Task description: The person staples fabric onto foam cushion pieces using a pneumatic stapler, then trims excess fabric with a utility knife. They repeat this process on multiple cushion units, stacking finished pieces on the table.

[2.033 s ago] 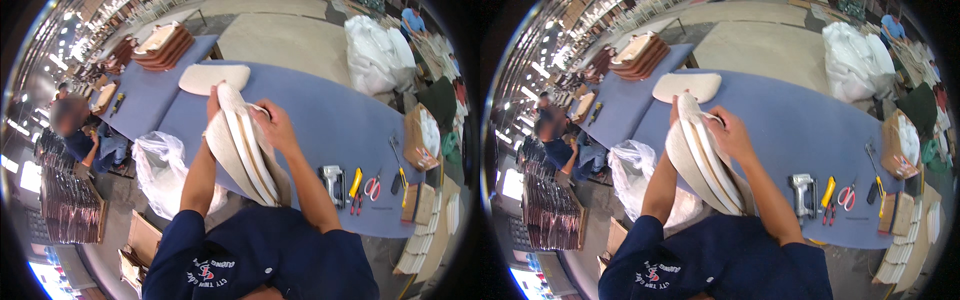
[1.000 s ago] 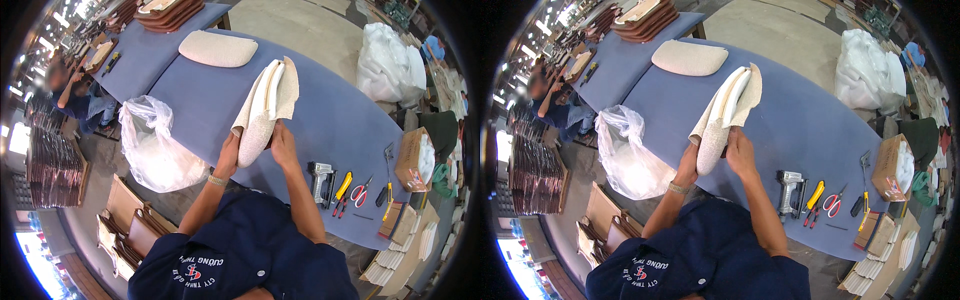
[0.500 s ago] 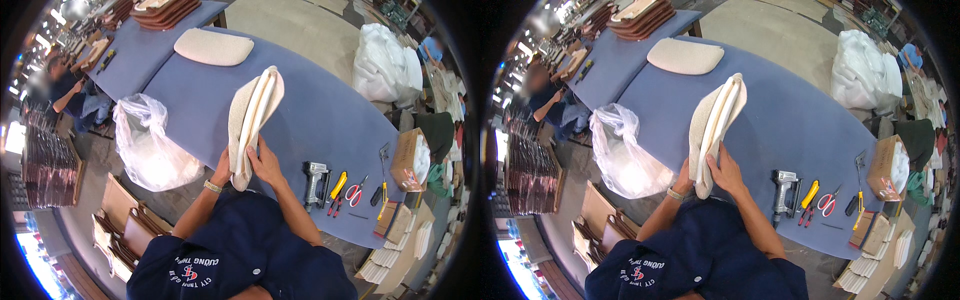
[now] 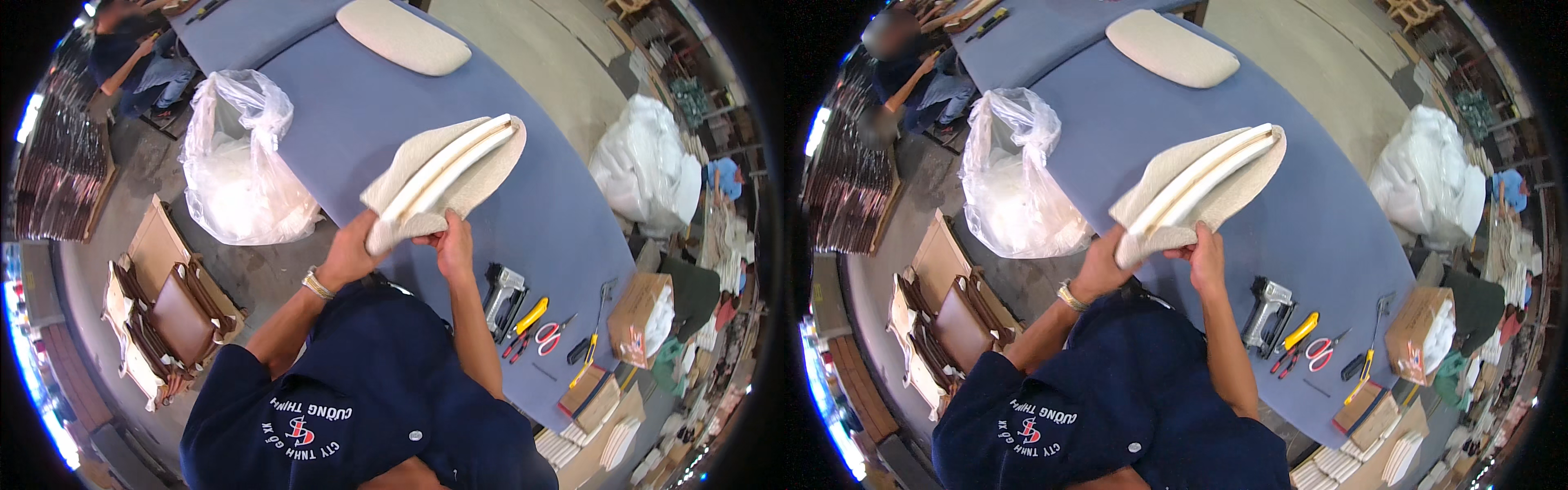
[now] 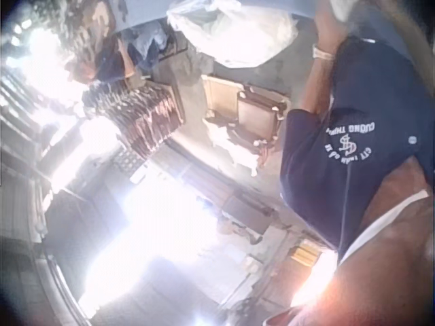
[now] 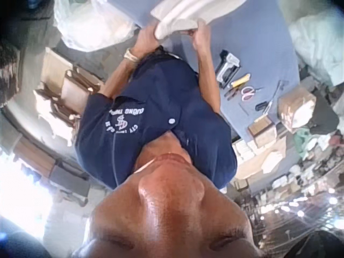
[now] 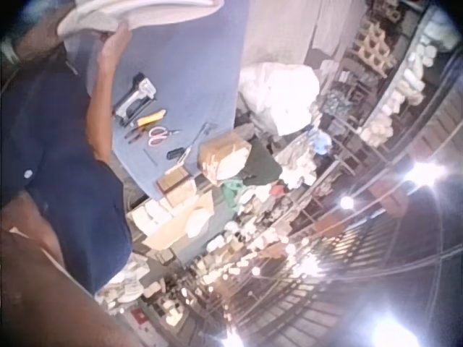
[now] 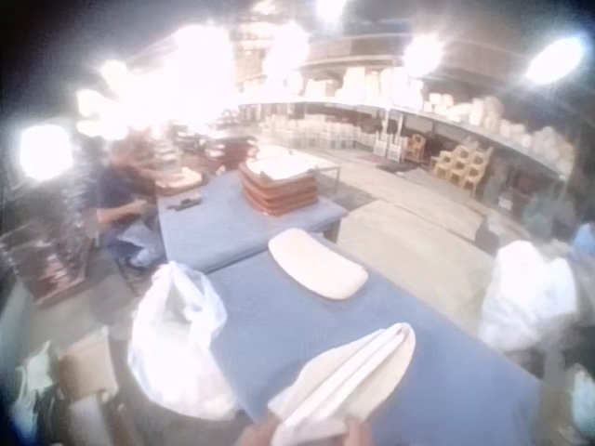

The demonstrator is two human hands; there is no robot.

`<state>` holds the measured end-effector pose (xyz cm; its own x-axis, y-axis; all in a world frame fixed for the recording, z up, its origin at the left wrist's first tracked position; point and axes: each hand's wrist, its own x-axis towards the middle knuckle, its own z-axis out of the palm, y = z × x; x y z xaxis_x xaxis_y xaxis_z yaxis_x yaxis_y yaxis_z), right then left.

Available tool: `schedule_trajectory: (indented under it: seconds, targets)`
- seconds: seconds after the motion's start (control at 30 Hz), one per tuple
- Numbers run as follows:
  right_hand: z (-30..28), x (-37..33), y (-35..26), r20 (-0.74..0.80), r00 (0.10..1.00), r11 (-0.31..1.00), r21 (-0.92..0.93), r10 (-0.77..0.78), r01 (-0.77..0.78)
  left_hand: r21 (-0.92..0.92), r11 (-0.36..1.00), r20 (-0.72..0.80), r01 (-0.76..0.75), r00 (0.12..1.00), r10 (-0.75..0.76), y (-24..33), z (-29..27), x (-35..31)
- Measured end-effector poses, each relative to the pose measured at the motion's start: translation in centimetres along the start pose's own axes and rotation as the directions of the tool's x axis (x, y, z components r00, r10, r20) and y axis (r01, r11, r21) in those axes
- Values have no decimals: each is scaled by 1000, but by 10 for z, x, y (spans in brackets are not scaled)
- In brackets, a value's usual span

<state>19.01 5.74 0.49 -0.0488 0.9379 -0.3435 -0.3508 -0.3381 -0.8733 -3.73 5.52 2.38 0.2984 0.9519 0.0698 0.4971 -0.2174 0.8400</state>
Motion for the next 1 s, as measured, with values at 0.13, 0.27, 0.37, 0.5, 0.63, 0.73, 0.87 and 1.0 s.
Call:
schedule_trajectory:
  seconds: [0.13, 0.27, 0.37, 0.5, 0.63, 0.73, 0.87, 1.0]
  targets:
    - [38, -21, -58, 116, 993, 989, -142, -30, 46, -84, 944, -152, -318, 941, 303, 57, -81, 39]
    - [43, -76, -120, 447, 895, 908, -380, 12, 178, 58, 788, 191, -612, 782, 593, 125, -166, 73]
    - [7, -96, -170, 594, 795, 873, -318, -121, 370, 70, 736, 437, -674, 684, 584, 145, -186, 105]
    - [34, -68, -205, 410, 636, 331, -601, -653, 728, 0, 804, 455, -594, 716, 529, 148, -186, 147]
    - [62, -25, -212, 574, 437, 25, -586, -692, 810, -356, 796, 388, -490, 697, 603, 140, -153, 180]
    - [68, -5, -209, 561, 418, 3, -596, -715, 803, -537, 730, 274, -422, 732, 624, 120, -123, 203]
    - [65, 7, -212, 471, 313, -105, -672, -824, 733, -637, 646, 130, -420, 768, 627, 126, -87, 206]
    - [44, 12, -213, 375, 277, -79, -707, -885, 703, -639, 644, 52, -421, 811, 582, 138, -58, 191]
